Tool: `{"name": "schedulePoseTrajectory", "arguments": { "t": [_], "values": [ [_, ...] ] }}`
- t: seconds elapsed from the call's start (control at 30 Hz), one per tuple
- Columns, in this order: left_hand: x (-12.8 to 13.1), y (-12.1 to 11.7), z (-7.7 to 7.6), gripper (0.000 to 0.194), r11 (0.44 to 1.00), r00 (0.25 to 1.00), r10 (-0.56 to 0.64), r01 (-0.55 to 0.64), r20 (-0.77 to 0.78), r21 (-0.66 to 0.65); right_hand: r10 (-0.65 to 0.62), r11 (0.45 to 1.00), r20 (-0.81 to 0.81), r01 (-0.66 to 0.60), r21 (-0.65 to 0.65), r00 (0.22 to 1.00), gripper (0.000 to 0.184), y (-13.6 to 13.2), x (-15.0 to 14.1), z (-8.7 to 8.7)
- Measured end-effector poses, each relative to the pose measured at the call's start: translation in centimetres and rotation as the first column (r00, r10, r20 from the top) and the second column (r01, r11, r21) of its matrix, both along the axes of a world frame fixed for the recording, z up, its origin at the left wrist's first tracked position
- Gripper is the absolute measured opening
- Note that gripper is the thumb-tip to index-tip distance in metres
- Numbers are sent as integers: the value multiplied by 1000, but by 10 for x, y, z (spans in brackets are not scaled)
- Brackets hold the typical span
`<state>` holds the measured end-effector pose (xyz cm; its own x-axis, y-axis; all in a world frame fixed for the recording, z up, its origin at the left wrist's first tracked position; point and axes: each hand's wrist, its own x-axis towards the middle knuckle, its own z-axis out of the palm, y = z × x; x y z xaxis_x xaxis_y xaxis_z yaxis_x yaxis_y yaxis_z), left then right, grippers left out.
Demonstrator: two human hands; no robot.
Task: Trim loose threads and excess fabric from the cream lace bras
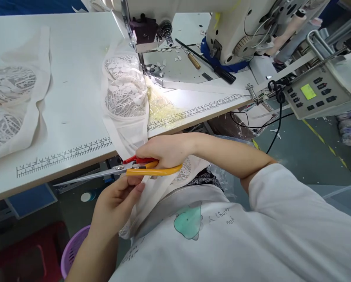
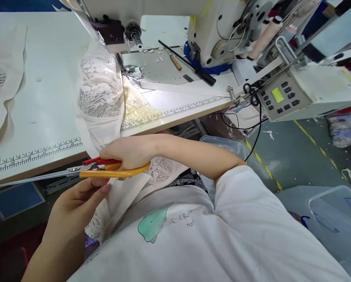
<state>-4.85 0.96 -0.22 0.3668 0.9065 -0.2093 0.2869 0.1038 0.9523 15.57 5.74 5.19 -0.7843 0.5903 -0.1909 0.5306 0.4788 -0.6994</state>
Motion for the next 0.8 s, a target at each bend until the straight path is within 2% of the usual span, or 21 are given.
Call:
{"name": "schedulePoseTrajectory", "arguments": {
  "t": [0.07, 0.13, 0.47, 0.8],
  "values": [
    [2, 0, 0, 11, 988, 994, 74, -63, 80, -142, -13, 1000, -37, 13, 3, 999, 25, 1, 1, -1],
    [4, 0, -1, 13, 978, 989, 104, -83, 102, -193, -17, 1000, -59, 16, -2, 998, 25, 2, 1, -2],
    [2, 0, -3, 12, 952, 981, 124, -75, 149, -298, -8, 1000, -70, 8, 5, 998, 28, 0, -9, -4],
    [8, 0, 1, 18, 943, 969, 167, -103, 182, -318, 5, 1000, -66, -4, 11, 998, 29, -1, -11, -1]
  ]
}}
